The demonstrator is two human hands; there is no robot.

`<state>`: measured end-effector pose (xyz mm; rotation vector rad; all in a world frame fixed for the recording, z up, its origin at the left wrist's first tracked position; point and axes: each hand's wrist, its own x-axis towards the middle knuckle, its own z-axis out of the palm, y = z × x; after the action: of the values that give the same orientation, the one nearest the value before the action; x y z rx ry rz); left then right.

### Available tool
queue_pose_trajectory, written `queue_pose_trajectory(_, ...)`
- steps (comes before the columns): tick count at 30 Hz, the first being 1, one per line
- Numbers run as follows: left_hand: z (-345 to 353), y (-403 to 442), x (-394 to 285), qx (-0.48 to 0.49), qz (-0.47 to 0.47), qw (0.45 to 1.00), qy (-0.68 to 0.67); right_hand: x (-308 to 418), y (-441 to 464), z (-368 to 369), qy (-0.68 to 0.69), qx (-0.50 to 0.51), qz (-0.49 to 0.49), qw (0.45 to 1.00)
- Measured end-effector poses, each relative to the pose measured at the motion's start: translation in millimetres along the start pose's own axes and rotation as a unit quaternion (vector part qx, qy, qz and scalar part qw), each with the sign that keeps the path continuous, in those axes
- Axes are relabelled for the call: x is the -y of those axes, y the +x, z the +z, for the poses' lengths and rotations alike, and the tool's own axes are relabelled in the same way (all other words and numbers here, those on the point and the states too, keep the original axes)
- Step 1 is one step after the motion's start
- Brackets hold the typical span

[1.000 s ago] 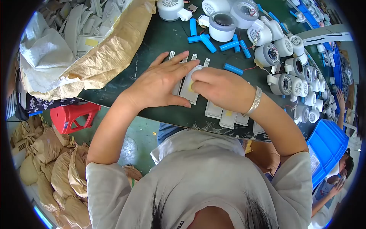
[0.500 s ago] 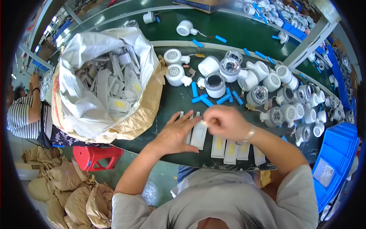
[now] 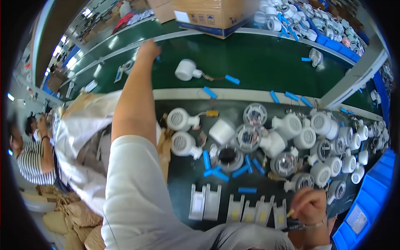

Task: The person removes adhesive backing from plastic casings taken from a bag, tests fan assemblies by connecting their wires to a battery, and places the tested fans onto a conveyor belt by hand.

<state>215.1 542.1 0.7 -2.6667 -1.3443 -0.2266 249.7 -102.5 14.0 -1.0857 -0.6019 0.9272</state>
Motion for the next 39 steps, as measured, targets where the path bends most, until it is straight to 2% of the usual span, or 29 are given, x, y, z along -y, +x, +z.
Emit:
queue_pose_trajectory(1, 35.4, 19.7, 23.5, -0.017, -0.02, 1.0, -0.012, 2.6, -2.9, -2.9, 0.018, -0.039, 0.016, 0.999)
queue_pose_trajectory(2, 48.4, 29.8, 33.3, 0.069, -0.082, 0.994, 0.032, 5.0, -5.0, -0.7, 0.04, -0.106, 0.035, 0.993)
queue_pose_trajectory(3, 33.5, 6.9, 13.6, 0.028, -0.183, 0.983, -0.009, 1.6, -7.4, -2.6, 0.004, -0.149, 0.02, 0.989)
queue_pose_trajectory(5, 84.9, 44.1, 45.9, 0.01, -0.171, 0.985, 0.029, -4.8, -5.4, -6.1, -0.037, -0.196, 0.014, 0.98)
queue_pose_trajectory(6, 88.0, 50.1, 55.0, -0.003, -0.168, 0.985, 0.046, -5.7, -2.7, -7.4, -0.044, -0.202, 0.022, 0.978)
queue_pose_trajectory(7, 88.3, 55.3, 63.9, 0.054, -0.114, 0.991, 0.036, -5.9, -1.0, -8.6, -0.053, -0.211, 0.032, 0.975)
queue_pose_trajectory(10, 96.9, 45.7, 69.6, -0.007, -0.1, 0.995, -0.009, -9.2, 8.2, -1.6, -0.021, -0.22, 0.053, 0.974)
queue_pose_trajectory(11, 82.2, 53.3, 71.5, 0.071, -0.032, 0.997, 0.027, -10.5, 9.9, 1.6, -0.015, -0.212, 0.051, 0.976)
queue_pose_trajectory(12, 46.7, 37.1, 56.8, 0.157, -0.084, 0.978, -0.107, -9.0, 12.3, 3.5, -0.027, -0.191, 0.059, 0.979)
queue_pose_trajectory(13, -3.2, 16.7, 28.8, 0.238, -0.134, 0.932, -0.239, -6.8, 13.3, 5.5, -0.04, -0.171, 0.068, 0.982)
queue_pose_trajectory(14, -58.5, -5.5, 3.8, 0.292, -0.114, 0.927, -0.205, -3.0, 11.0, 7.0, -0.055, -0.157, 0.077, 0.983)
queue_pose_trajectory(15, -78.3, -8.3, 6.2, 0.303, -0.039, 0.919, -0.252, 1.3, 7.8, 8.5, -0.078, -0.141, 0.081, 0.984)
queue_pose_trajectory(16, -108.7, -23.0, 1.8, 0.263, -0.01, 0.928, -0.262, 5.2, 4.3, 9.1, -0.097, -0.112, 0.079, 0.986)
queue_pose_trajectory(17, -135.5, -24.8, 0.8, 0.308, 0.039, 0.912, -0.267, 9.3, 1.3, 8.6, -0.117, -0.084, 0.075, 0.987)
queue_pose_trajectory(20, -206.9, -72.6, -10.2, 0.343, 0.128, 0.886, -0.286, 13.6, -10.2, 8.0, -0.138, -0.033, 0.06, 0.988)
queue_pose_trajectory(22, -223.0, -104.2, -12.3, 0.355, 0.141, 0.864, -0.327, 13.1, -19.0, 5.9, -0.145, -0.019, 0.064, 0.987)
queue_pose_trajectory(24, -204.7, -122.1, -8.3, 0.38, 0.123, 0.853, -0.336, 14.1, -24.7, 7.3, -0.137, 0.002, 0.064, 0.988)
queue_pose_trajectory(25, -186.0, -130.0, -6.9, 0.408, 0.089, 0.834, -0.36, 13.8, -27.1, 7.7, -0.136, 0.015, 0.062, 0.989)
queue_pose_trajectory(26, -165.9, -132.6, -7.1, 0.477, 0.066, 0.797, -0.365, 12.8, -29.4, 7.7, -0.135, 0.028, 0.059, 0.989)
queue_pose_trajectory(27, -146.8, -136.3, -10.3, 0.536, 0.033, 0.773, -0.338, 11.1, -32.8, 7.2, -0.137, 0.034, 0.057, 0.988)
queue_pose_trajectory(29, -101.7, -132.5, -7.9, 0.595, 0.016, 0.769, -0.231, 12.2, -36.7, 4.1, -0.173, 0.057, 0.042, 0.982)
queue_pose_trajectory(30, -100.0, -132.5, -15.9, 0.588, 0.018, 0.796, -0.144, 12.0, -36.9, 3.0, -0.19, 0.067, 0.036, 0.979)
queue_pose_trajectory(32, -107.1, -116.2, -39.9, 0.612, 0.048, 0.789, -0.026, 9.3, -39.0, 0.9, -0.177, 0.038, 0.046, 0.982)
queue_pose_trajectory(34, -120.6, -85.4, -56.6, 0.469, 0.047, 0.878, 0.089, 9.3, -38.6, -1.6, -0.181, 0.026, 0.053, 0.982)
queue_pose_trajectory(36, -66.9, -31.0, -31.5, 0.278, 0.107, 0.943, 0.146, 9.9, -34.3, -5.8, -0.204, 0.023, 0.042, 0.978)
queue_pose_trajectory(38, -23.8, -40.6, -26.7, 0.145, 0.115, 0.979, 0.083, 8.3, -29.4, -5.4, -0.187, 0.001, 0.044, 0.981)
queue_pose_trajectory(39, -28.2, -54.2, -38.6, 0.216, 0.081, 0.972, 0.032, 9.1, -27.9, -6.0, -0.181, -0.009, 0.047, 0.982)
